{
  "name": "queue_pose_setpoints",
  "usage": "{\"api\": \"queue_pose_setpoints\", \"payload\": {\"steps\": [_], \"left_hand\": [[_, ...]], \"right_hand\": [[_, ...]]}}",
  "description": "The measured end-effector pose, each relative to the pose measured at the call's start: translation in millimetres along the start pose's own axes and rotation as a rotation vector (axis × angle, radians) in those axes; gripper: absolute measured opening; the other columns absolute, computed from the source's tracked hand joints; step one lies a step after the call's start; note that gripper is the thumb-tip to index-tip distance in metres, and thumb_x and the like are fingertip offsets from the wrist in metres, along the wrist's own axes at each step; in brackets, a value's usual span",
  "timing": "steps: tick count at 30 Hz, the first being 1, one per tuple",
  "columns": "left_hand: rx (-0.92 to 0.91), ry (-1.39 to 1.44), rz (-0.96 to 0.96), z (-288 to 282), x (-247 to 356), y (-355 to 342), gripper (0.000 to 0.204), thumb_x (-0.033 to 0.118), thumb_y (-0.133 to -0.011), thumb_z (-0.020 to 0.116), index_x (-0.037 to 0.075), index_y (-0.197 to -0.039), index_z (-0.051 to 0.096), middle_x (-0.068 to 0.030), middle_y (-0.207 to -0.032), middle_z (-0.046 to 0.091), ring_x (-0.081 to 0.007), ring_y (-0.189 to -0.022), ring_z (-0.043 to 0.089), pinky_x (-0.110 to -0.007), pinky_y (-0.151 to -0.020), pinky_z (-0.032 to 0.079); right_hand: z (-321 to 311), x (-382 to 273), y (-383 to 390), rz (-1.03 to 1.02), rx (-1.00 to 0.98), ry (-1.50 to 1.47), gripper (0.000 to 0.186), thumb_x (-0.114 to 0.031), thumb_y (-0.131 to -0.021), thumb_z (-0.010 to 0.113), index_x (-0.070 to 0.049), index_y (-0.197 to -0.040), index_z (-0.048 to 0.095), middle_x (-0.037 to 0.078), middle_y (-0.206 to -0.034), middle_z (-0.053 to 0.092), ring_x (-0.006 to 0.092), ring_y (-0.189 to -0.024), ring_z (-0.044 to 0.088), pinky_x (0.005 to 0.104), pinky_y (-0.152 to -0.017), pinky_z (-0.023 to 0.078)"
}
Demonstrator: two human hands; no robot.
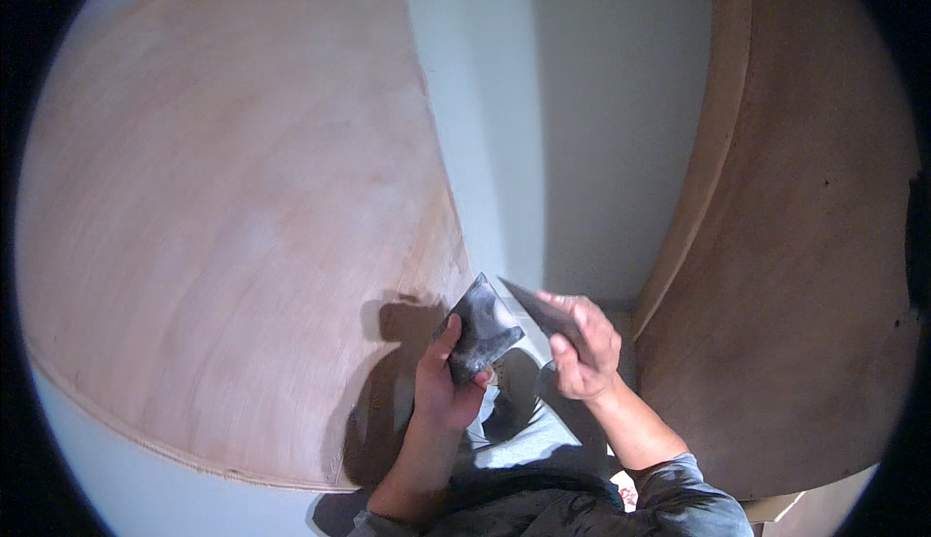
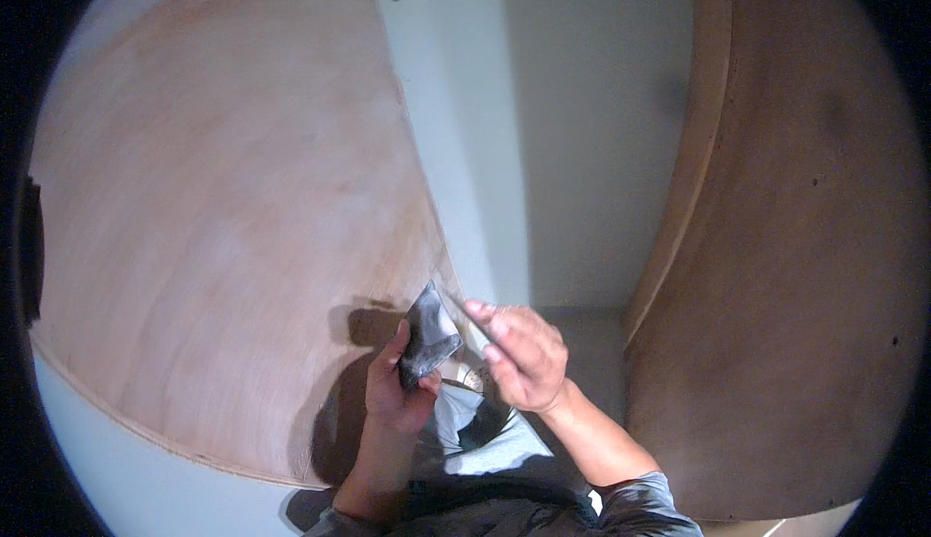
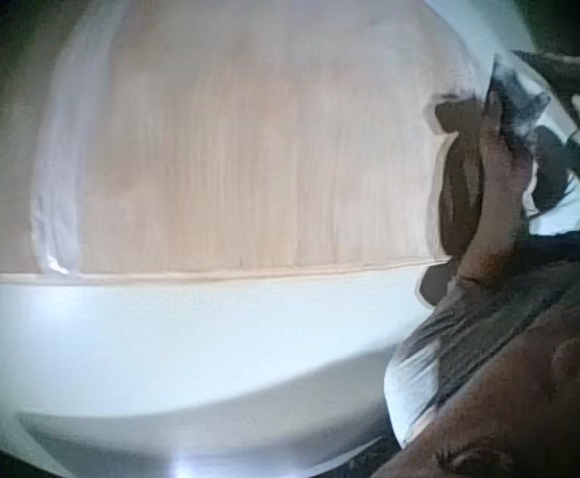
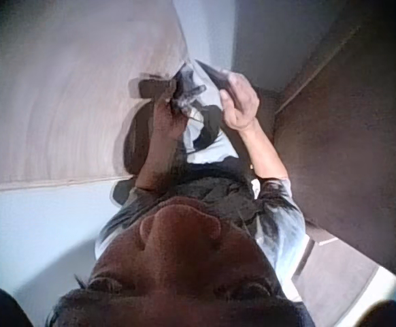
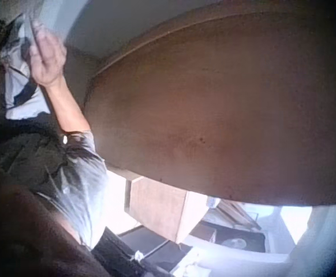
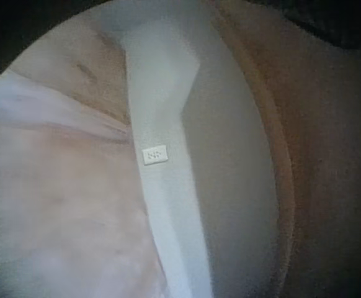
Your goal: The person sits on the floor and uses a putty knife to scoop white compound from a container. They then apply the compound to the edge of a wooden panel on the wall, smoothing it out with the tool.
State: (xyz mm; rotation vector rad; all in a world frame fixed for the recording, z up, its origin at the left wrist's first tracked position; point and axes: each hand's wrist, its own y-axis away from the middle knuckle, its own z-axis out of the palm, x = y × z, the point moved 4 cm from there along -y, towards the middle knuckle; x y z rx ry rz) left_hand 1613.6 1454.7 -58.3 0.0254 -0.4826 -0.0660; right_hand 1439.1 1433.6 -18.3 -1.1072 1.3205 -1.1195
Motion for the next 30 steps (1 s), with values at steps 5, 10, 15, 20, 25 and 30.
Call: {"api": "queue_pose_setpoints", "payload": {"steps": [5,10,15,20,25,30], "left_hand": [[0.010,-0.036,0.064,25,14,31,0.028,0.030,-0.096,0.063,0.006,-0.112,0.064,-0.0040,-0.091,0.071,-0.0129,-0.071,0.068,-0.025,-0.048,0.051],[0.000,-0.219,0.112,37,34,44,0.029,0.027,-0.095,0.064,0.007,-0.115,0.062,-0.0045,-0.095,0.070,-0.0145,-0.077,0.067,-0.029,-0.048,0.047],[0.017,-0.304,0.155,42,37,48,0.033,0.033,-0.092,0.066,0.009,-0.115,0.062,-0.0042,-0.098,0.069,-0.0159,-0.082,0.067,-0.031,-0.051,0.047],[0.079,-0.330,0.256,32,35,47,0.032,0.034,-0.090,0.066,0.014,-0.115,0.062,-0.0019,-0.099,0.069,-0.0177,-0.085,0.067,-0.033,-0.053,0.044],[0.113,-0.285,-0.062,21,25,41,0.034,0.034,-0.097,0.059,0.011,-0.121,0.063,-0.0023,-0.101,0.072,-0.0152,-0.086,0.070,-0.028,-0.055,0.044],[-0.189,0.013,-0.440,-9,-14,51,0.034,0.028,-0.102,0.052,0.003,-0.124,0.060,-0.0088,-0.101,0.072,-0.0161,-0.073,0.068,-0.024,-0.046,0.044]], "right_hand": [[15,-31,-18,-0.288,-0.075,-0.060,0.039,-0.019,-0.086,0.072,-0.019,-0.123,0.058,0.017,-0.118,0.066,0.0305,-0.093,0.071,0.0360,-0.073,0.061],[16,-28,-31,-0.203,-0.311,0.090,0.050,-0.018,-0.081,0.074,-0.025,-0.128,0.059,0.011,-0.122,0.065,0.0272,-0.096,0.070,0.0355,-0.075,0.060],[11,2,-36,0.042,-0.580,0.316,0.055,-0.012,-0.082,0.068,-0.027,-0.134,0.057,0.006,-0.126,0.062,0.0262,-0.099,0.066,0.0363,-0.077,0.057],[-6,16,8,0.386,-0.529,0.211,0.055,-0.004,-0.085,0.060,-0.012,-0.139,0.053,0.012,-0.126,0.062,0.0262,-0.109,0.062,0.0376,-0.092,0.052],[-19,34,30,1.220,0.449,-0.800,0.039,-0.021,-0.091,0.064,-0.001,-0.124,0.058,0.012,-0.106,0.067,0.0246,-0.097,0.069,0.0390,-0.088,0.055],[30,31,52,1.227,0.335,-1.200,0.043,-0.042,-0.091,0.069,-0.004,-0.109,0.062,0.005,-0.092,0.068,0.0157,-0.079,0.067,0.0335,-0.072,0.056]]}}
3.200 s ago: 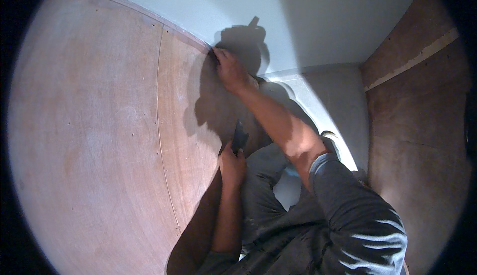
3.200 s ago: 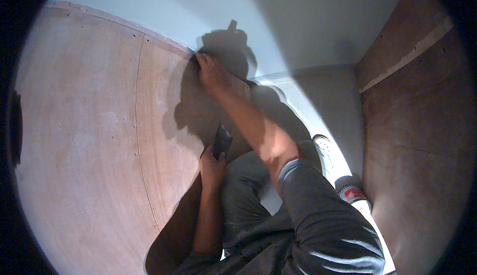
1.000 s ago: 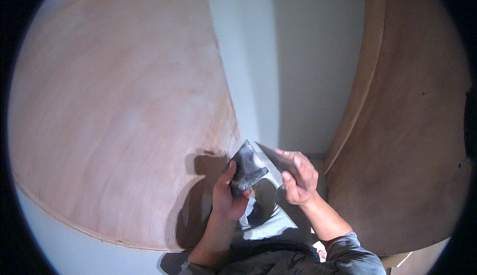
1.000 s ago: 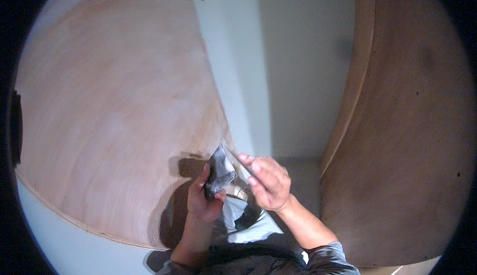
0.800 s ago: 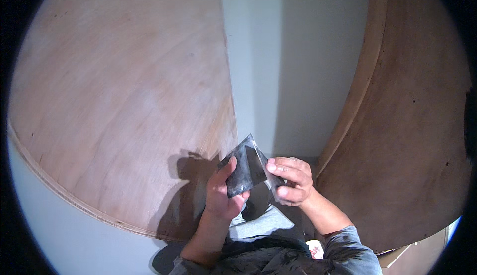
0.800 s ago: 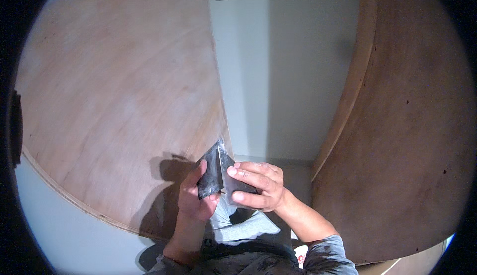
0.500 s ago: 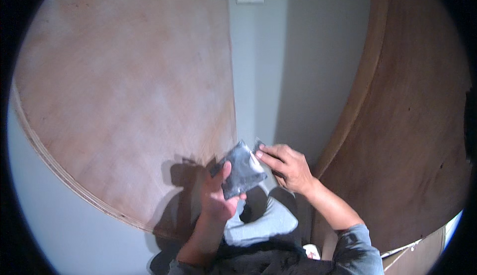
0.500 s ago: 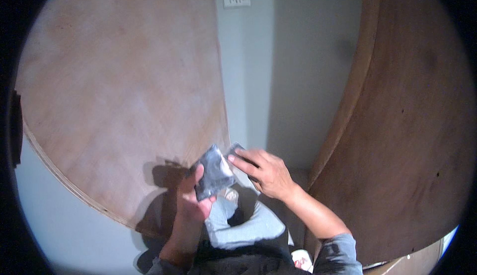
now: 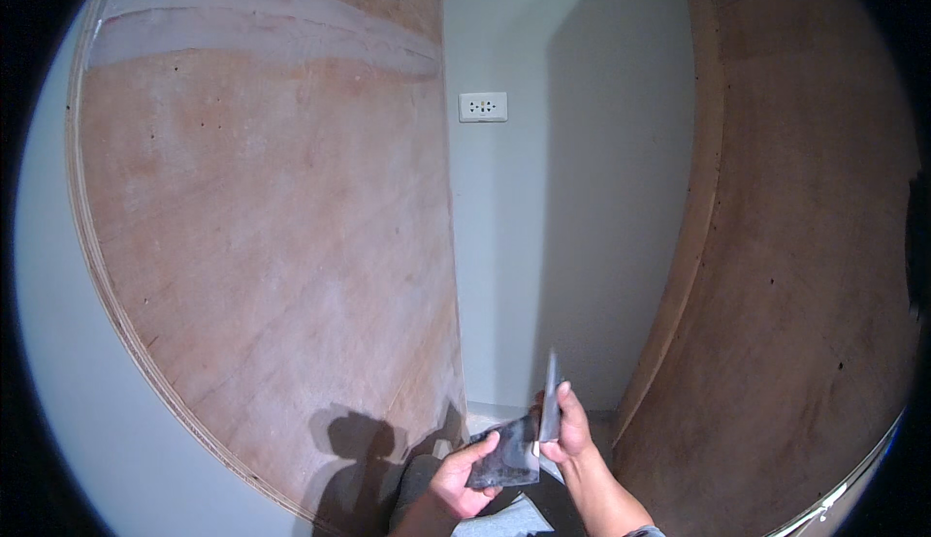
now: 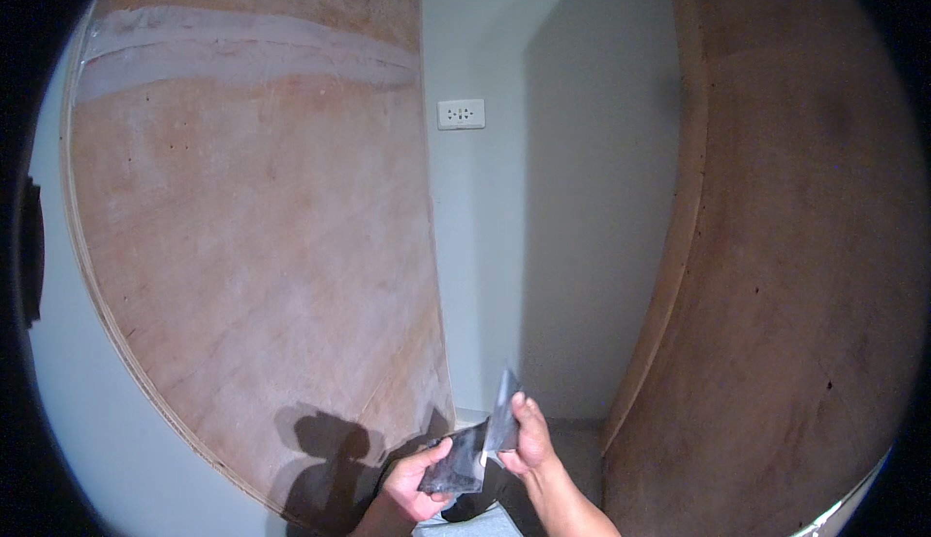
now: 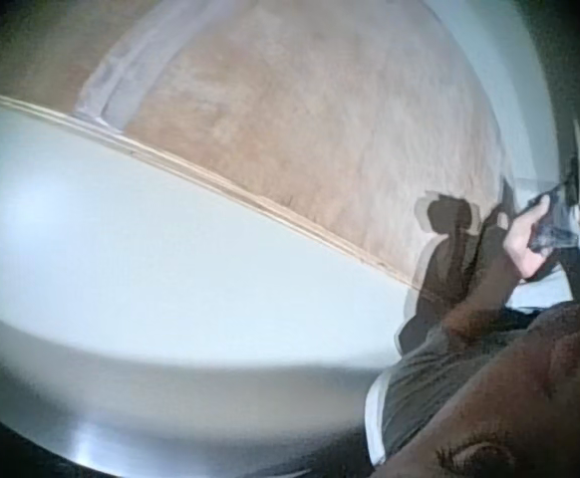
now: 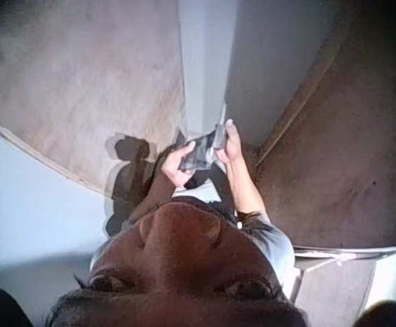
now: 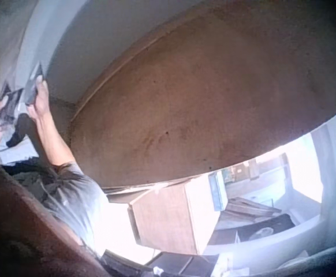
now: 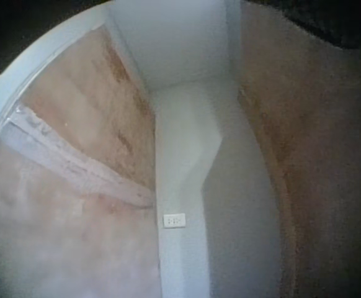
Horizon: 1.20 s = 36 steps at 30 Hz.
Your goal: The person sits on the floor and uses a putty knife to scoop white compound from a container. They then apply the compound to the edge of a wooden panel on the wall, smoothing it out with the tool.
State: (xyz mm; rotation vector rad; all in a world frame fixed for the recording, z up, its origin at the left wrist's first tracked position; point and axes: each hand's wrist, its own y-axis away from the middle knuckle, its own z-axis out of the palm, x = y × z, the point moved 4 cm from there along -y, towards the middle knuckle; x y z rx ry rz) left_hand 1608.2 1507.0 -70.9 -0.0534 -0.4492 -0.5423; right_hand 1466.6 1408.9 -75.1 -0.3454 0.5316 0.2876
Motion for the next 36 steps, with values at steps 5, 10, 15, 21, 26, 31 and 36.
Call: {"api": "queue_pose_setpoints", "payload": {"steps": [5,10,15,21,26,31,36], "left_hand": [[0.241,-0.089,0.137,-4,13,7,0.038,0.032,-0.097,0.058,0.000,-0.120,0.061,-0.0104,-0.101,0.071,-0.0186,-0.081,0.069,-0.027,-0.056,0.052],[0.287,-0.506,0.765,7,66,45,0.047,0.037,-0.096,0.062,0.001,-0.124,0.057,-0.0085,-0.103,0.064,-0.0214,-0.095,0.064,-0.040,-0.080,0.055],[0.247,-0.646,1.393,62,84,33,0.044,0.036,-0.100,0.058,0.002,-0.127,0.052,-0.0055,-0.111,0.054,-0.0188,-0.106,0.055,-0.037,-0.094,0.047],[0.311,-0.735,1.520,49,66,30,0.050,0.035,-0.101,0.055,-0.006,-0.130,0.051,-0.0102,-0.117,0.059,-0.0171,-0.106,0.057,-0.032,-0.091,0.047],[0.325,-0.947,1.486,38,54,28,0.046,0.026,-0.101,0.054,-0.007,-0.132,0.054,-0.0143,-0.118,0.063,-0.0194,-0.105,0.060,-0.033,-0.092,0.047],[0.336,-1.303,1.486,44,53,26,0.040,0.017,-0.098,0.052,-0.007,-0.129,0.058,-0.0186,-0.110,0.069,-0.0185,-0.094,0.066,-0.031,-0.085,0.050],[0.299,-1.368,1.259,27,36,25,0.041,0.020,-0.098,0.052,-0.006,-0.129,0.060,-0.0210,-0.109,0.070,-0.0190,-0.085,0.068,-0.028,-0.078,0.050]], "right_hand": [[-44,14,15,0.234,-0.472,0.605,0.044,-0.027,-0.081,0.082,-0.004,-0.112,0.061,0.002,-0.087,0.069,0.0166,-0.080,0.066,0.0339,-0.076,0.055],[-12,0,26,0.146,-0.038,0.377,0.046,-0.020,-0.081,0.080,-0.001,-0.118,0.060,0.005,-0.109,0.066,0.0167,-0.094,0.065,0.0318,-0.084,0.054],[95,-31,29,-0.264,0.040,0.390,0.057,-0.021,-0.086,0.075,0.004,-0.133,0.054,0.011,-0.115,0.066,0.0176,-0.103,0.064,0.0321,-0.093,0.050],[85,-3,31,-0.274,0.091,0.437,0.047,-0.012,-0.091,0.068,0.006,-0.132,0.055,0.013,-0.117,0.067,0.0165,-0.106,0.063,0.0307,-0.095,0.048],[74,-4,32,-0.290,0.133,0.522,0.044,-0.010,-0.091,0.068,0.007,-0.130,0.057,0.013,-0.114,0.069,0.0165,-0.102,0.065,0.0299,-0.092,0.050],[68,-8,27,-0.289,0.169,0.556,0.047,-0.013,-0.088,0.068,0.008,-0.128,0.057,0.013,-0.110,0.068,0.0187,-0.100,0.066,0.0326,-0.091,0.051],[70,-19,20,-0.312,0.155,0.494,0.044,-0.013,-0.089,0.068,0.008,-0.126,0.059,0.012,-0.110,0.069,0.0167,-0.098,0.064,0.0304,-0.090,0.050]]}}
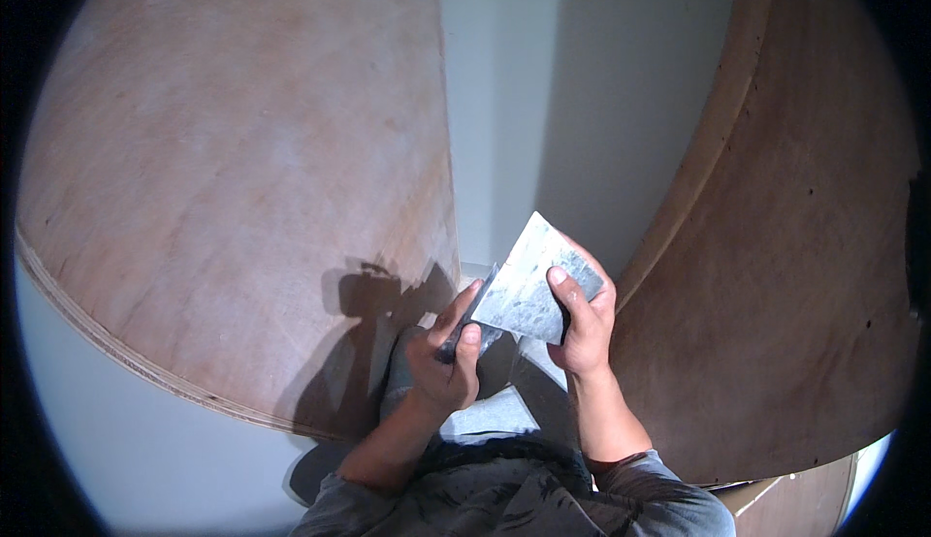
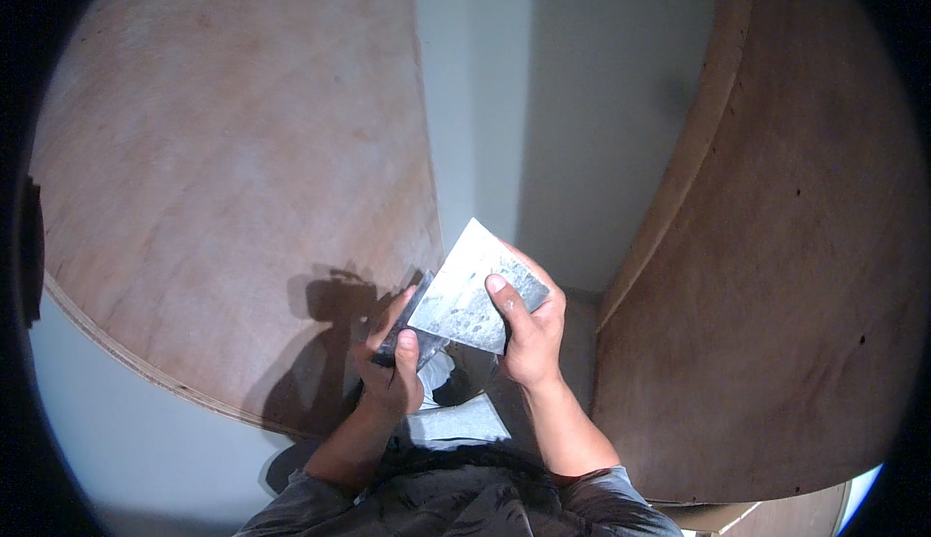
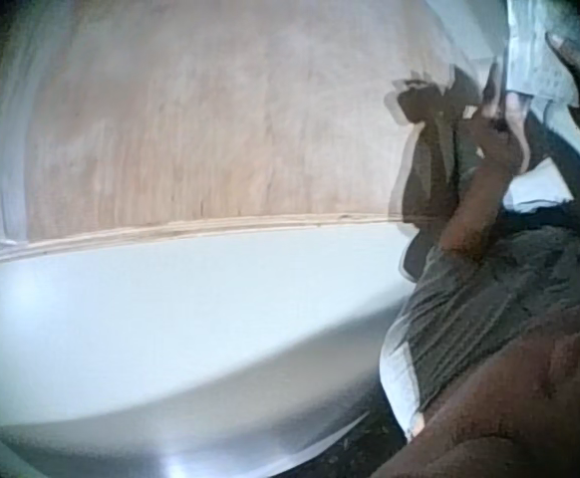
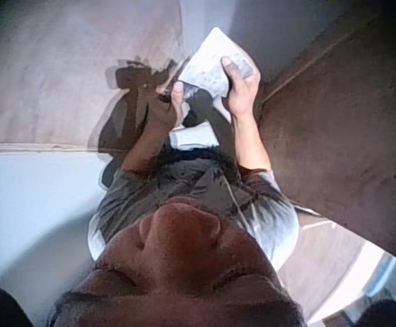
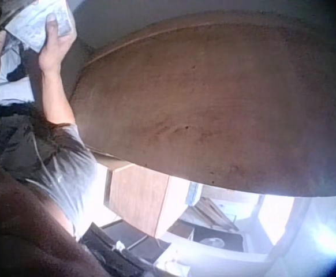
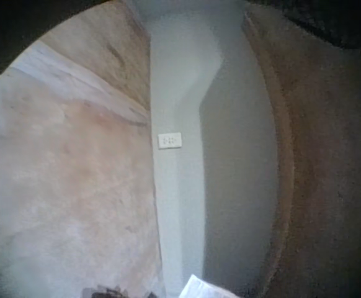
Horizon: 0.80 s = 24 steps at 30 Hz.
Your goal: The person sits on the floor and uses a putty knife to scoop white compound from a container. They then apply the compound to the edge of a wooden panel on the wall, smoothing it out with the tool.
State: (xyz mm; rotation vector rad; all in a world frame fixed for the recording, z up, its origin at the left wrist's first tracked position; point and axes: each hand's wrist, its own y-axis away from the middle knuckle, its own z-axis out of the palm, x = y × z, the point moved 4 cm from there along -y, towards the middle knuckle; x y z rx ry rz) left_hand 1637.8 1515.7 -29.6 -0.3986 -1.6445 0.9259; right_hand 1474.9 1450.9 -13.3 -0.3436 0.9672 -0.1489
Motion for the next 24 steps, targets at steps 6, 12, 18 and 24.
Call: {"api": "queue_pose_setpoints", "payload": {"steps": [6,12,18,24], "left_hand": [[0.250,0.661,-0.546,-10,-27,19,0.039,0.022,-0.100,0.057,0.000,-0.131,0.051,-0.0121,-0.106,0.065,-0.0223,-0.084,0.070,-0.036,-0.052,0.063],[0.227,0.649,-0.718,7,-11,-5,0.037,0.018,-0.096,0.062,0.001,-0.128,0.051,-0.0116,-0.107,0.065,-0.0225,-0.087,0.071,-0.037,-0.059,0.065],[0.252,0.657,-0.656,-4,-26,-2,0.029,0.015,-0.096,0.063,-0.001,-0.120,0.056,-0.0117,-0.103,0.067,-0.0228,-0.087,0.071,-0.037,-0.062,0.064],[0.084,0.303,-0.268,-18,-51,1,0.018,0.005,-0.096,0.061,-0.003,-0.112,0.063,-0.0168,-0.115,0.067,-0.0261,-0.099,0.069,-0.040,-0.086,0.059]], "right_hand": [[-13,-10,-3,-0.303,0.111,0.144,0.053,-0.021,-0.091,0.065,0.005,-0.135,0.049,0.015,-0.117,0.064,0.0210,-0.107,0.062,0.0360,-0.098,0.048],[-13,12,15,-0.370,-0.059,0.321,0.047,-0.021,-0.097,0.059,0.005,-0.135,0.049,0.018,-0.118,0.063,0.0220,-0.104,0.063,0.0357,-0.095,0.048],[-17,25,12,-0.157,-0.616,0.803,0.037,-0.020,-0.099,0.058,0.000,-0.129,0.061,0.015,-0.107,0.068,0.0212,-0.090,0.067,0.0308,-0.072,0.054],[-44,33,13,0.408,-0.081,-0.113,0.043,-0.016,-0.095,0.058,0.005,-0.131,0.051,0.016,-0.100,0.068,0.0206,-0.074,0.071,0.0316,-0.052,0.060]]}}
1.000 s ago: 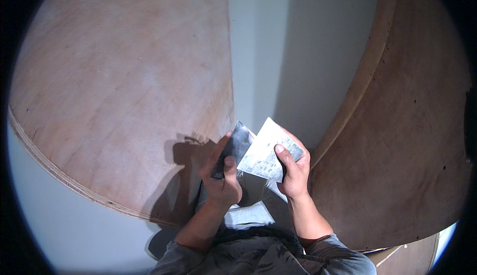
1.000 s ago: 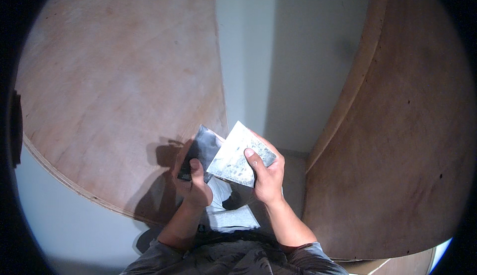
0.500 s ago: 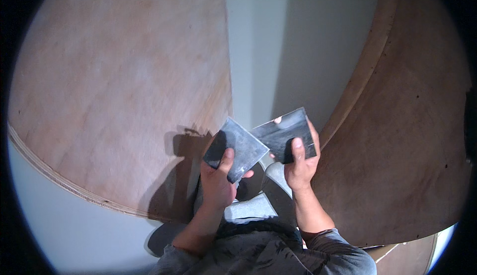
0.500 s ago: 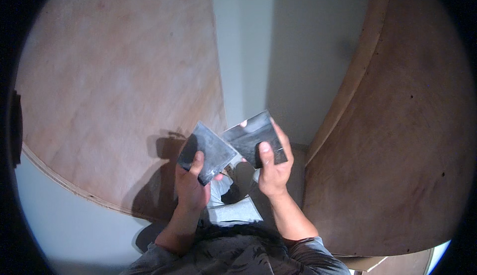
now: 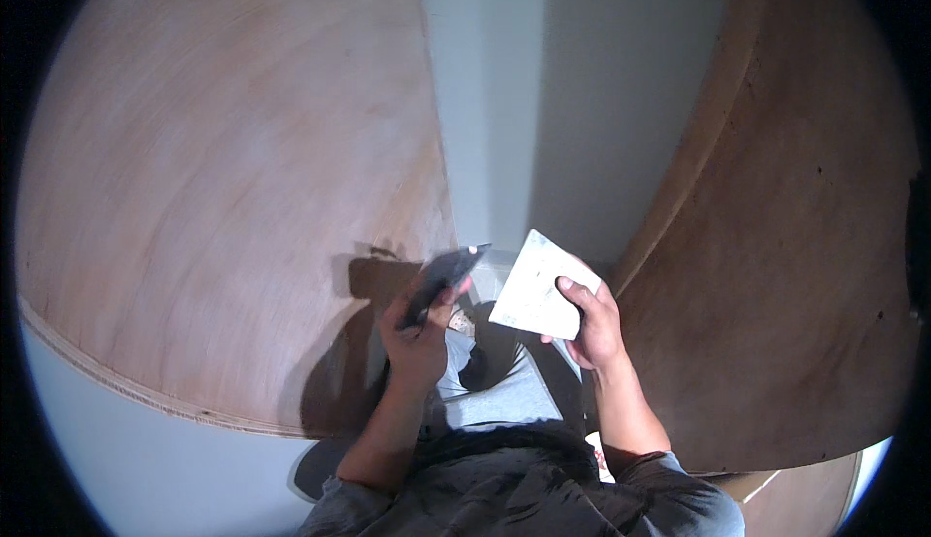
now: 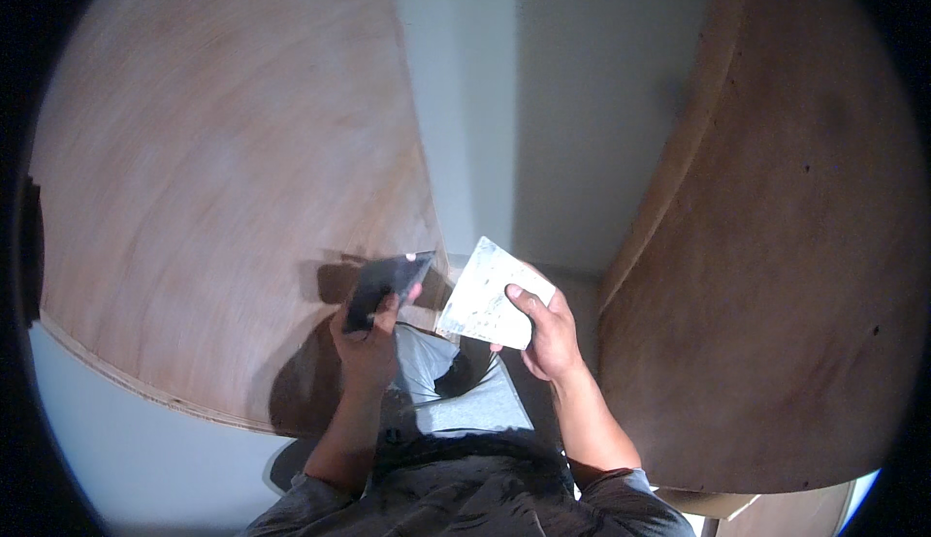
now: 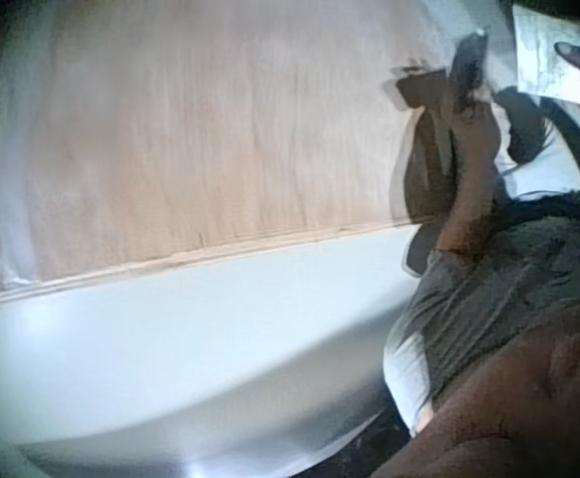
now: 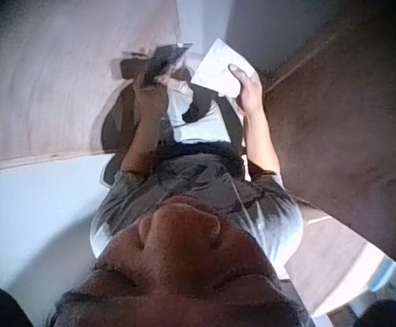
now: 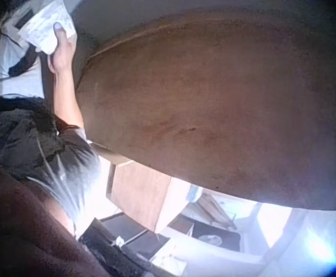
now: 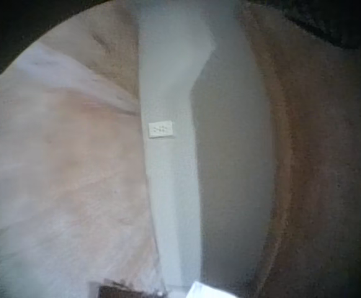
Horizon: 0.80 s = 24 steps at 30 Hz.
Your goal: The person sits on the floor and uses a putty knife to scoop white compound from a container. They then apply the compound to the edge of a wooden panel on the wall, smoothing it out with the tool.
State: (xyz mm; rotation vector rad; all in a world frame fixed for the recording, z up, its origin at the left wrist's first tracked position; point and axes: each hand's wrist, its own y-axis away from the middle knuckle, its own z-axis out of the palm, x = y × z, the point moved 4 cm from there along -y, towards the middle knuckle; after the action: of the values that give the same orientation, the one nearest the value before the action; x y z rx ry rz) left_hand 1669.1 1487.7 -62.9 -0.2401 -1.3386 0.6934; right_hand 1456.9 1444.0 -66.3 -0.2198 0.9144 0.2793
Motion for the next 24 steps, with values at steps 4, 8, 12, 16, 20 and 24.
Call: {"api": "queue_pose_setpoints", "payload": {"steps": [4,8,12,16,20,24], "left_hand": [[-0.217,-0.091,0.424,22,-13,-12,0.027,-0.003,-0.086,0.069,0.006,-0.112,0.069,-0.0221,-0.124,0.065,-0.0325,-0.113,0.064,-0.039,-0.096,0.053],[-0.285,-0.242,0.515,31,-23,-15,0.034,-0.004,-0.078,0.073,0.012,-0.109,0.072,-0.0211,-0.124,0.065,-0.0353,-0.116,0.062,-0.041,-0.097,0.051],[-0.325,-0.372,0.437,14,-57,-17,0.036,-0.005,-0.078,0.072,0.010,-0.112,0.072,-0.0179,-0.125,0.066,-0.0338,-0.116,0.062,-0.040,-0.098,0.050],[-0.400,-0.579,0.011,-12,-120,-2,0.038,-0.011,-0.084,0.060,0.008,-0.116,0.071,-0.0174,-0.123,0.066,-0.0296,-0.115,0.063,-0.037,-0.101,0.047],[-0.566,-0.611,-0.373,-19,-159,38,0.031,-0.005,-0.088,0.057,0.001,-0.116,0.069,-0.0221,-0.121,0.065,-0.0346,-0.113,0.063,-0.040,-0.100,0.047],[-0.641,-0.893,-0.346,-32,-201,83,0.026,0.009,-0.092,0.059,-0.004,-0.113,0.066,-0.0279,-0.115,0.064,-0.0395,-0.109,0.063,-0.046,-0.097,0.047]], "right_hand": [[2,17,2,0.273,-0.170,-0.433,0.031,-0.011,-0.092,0.058,0.005,-0.118,0.056,0.015,-0.092,0.070,0.0230,-0.068,0.072,0.0323,-0.049,0.062],[-3,25,-5,0.325,-0.163,-0.549,0.032,-0.012,-0.092,0.056,0.007,-0.118,0.056,0.016,-0.093,0.071,0.0206,-0.063,0.071,0.0293,-0.046,0.059],[-11,33,-14,0.288,-0.038,-0.535,0.034,-0.012,-0.093,0.053,0.009,-0.120,0.055,0.018,-0.093,0.070,0.0217,-0.064,0.072,0.0297,-0.047,0.060],[-20,28,-20,0.235,-0.082,-0.530,0.036,-0.010,-0.092,0.053,0.010,-0.123,0.051,0.020,-0.095,0.069,0.0257,-0.068,0.072,0.0326,-0.050,0.062],[-42,39,-19,0.217,-0.146,-0.537,0.039,-0.008,-0.093,0.052,0.010,-0.127,0.047,0.024,-0.103,0.067,0.0318,-0.079,0.073,0.0408,-0.057,0.065],[-44,50,-18,0.247,-0.116,-0.586,0.037,-0.007,-0.096,0.049,0.009,-0.129,0.046,0.024,-0.106,0.067,0.0328,-0.082,0.073,0.0448,-0.063,0.065]]}}
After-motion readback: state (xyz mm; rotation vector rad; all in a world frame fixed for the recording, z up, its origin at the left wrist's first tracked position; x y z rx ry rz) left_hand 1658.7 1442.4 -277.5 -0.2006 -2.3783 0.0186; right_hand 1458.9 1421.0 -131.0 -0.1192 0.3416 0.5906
